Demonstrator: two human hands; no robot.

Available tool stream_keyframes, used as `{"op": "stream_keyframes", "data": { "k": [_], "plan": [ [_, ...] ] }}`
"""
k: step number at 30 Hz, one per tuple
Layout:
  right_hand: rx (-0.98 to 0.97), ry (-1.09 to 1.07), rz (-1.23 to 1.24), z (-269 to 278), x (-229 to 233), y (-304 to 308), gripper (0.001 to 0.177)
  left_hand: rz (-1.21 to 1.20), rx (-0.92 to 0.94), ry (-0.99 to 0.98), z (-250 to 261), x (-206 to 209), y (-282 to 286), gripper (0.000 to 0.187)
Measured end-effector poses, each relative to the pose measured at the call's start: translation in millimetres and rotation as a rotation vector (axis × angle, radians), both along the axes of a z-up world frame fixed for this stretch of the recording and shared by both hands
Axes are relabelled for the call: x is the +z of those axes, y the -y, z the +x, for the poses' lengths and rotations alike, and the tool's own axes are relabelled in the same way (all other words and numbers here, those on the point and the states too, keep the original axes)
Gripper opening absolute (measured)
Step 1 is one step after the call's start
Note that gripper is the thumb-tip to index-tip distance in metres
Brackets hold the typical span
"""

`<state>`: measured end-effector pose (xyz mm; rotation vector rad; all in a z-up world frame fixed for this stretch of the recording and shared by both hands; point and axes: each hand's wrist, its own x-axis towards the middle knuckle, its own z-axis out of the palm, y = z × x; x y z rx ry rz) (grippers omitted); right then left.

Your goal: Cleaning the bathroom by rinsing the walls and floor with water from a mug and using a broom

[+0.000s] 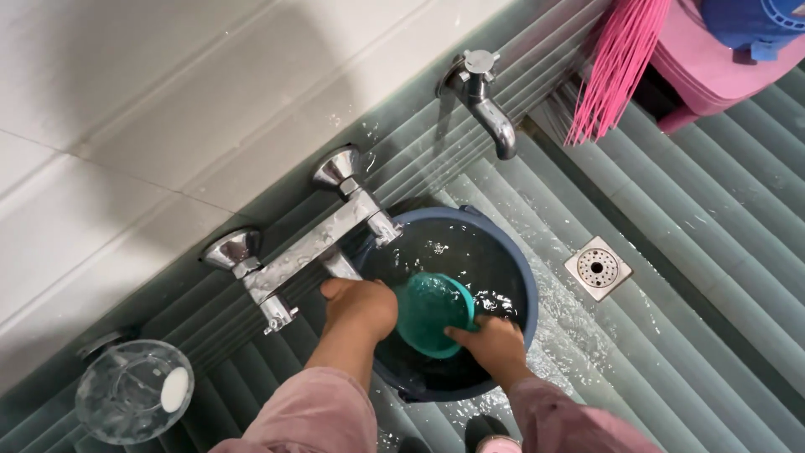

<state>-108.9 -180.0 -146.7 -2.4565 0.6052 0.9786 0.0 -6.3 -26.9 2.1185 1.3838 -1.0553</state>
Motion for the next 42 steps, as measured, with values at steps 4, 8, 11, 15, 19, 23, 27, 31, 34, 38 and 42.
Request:
{"op": "stream_keyframes", "data": {
  "k": [4, 8, 11, 15, 19, 23, 27, 31, 34, 38, 42],
  "plan": [
    [-0.303, -0.012, 0.262, -3, 5, 2, 0.058, 0.036, 0.002, 0.015, 2, 2, 1, 0.058],
    [-0.244, 0.014, 0.246, -9, -19, 9, 0.052, -0.002, -0.037, -0.005, 2, 7, 1, 0.055],
    [-0.225, -0.085, 0.246, -5, -18, 4, 0.044, 0.0, -0.03, -0.011, 2, 5, 0, 0.054],
    [-0.099, -0.037, 0.138, 1, 2, -10, 0.054, 0.005, 0.007, 0.008, 2, 4, 0, 0.051],
    [-0.105, 0.117, 0.168, -3, 4, -18, 0.057, 0.001, 0.027, 0.001, 2, 10, 2, 0.05],
    [0.091, 0.445, -0.068, -18, -45, -17, 0.06, 0.031, 0.079, 0.014, 4, -8, 1, 0.05],
    [0.128, 0.059, -0.053, -6, -30, -14, 0.051, 0.027, 0.069, 0.017, 3, -4, 1, 0.053],
    [0.091, -0.164, 0.036, 7, -12, -13, 0.061, 0.035, 0.008, 0.002, 3, -26, -6, 0.058],
    [-0.183, 0.001, 0.22, -4, -23, -18, 0.05, 0.048, 0.021, 0.014, 3, -13, -1, 0.053],
    [-0.12, -0.029, 0.238, -3, -11, -25, 0.055, -0.049, -0.115, -0.01, -1, 23, -3, 0.054],
    [-0.107, 0.056, 0.261, -12, -27, -25, 0.056, -0.097, -0.142, 0.024, -4, 42, -2, 0.05]
  ]
}}
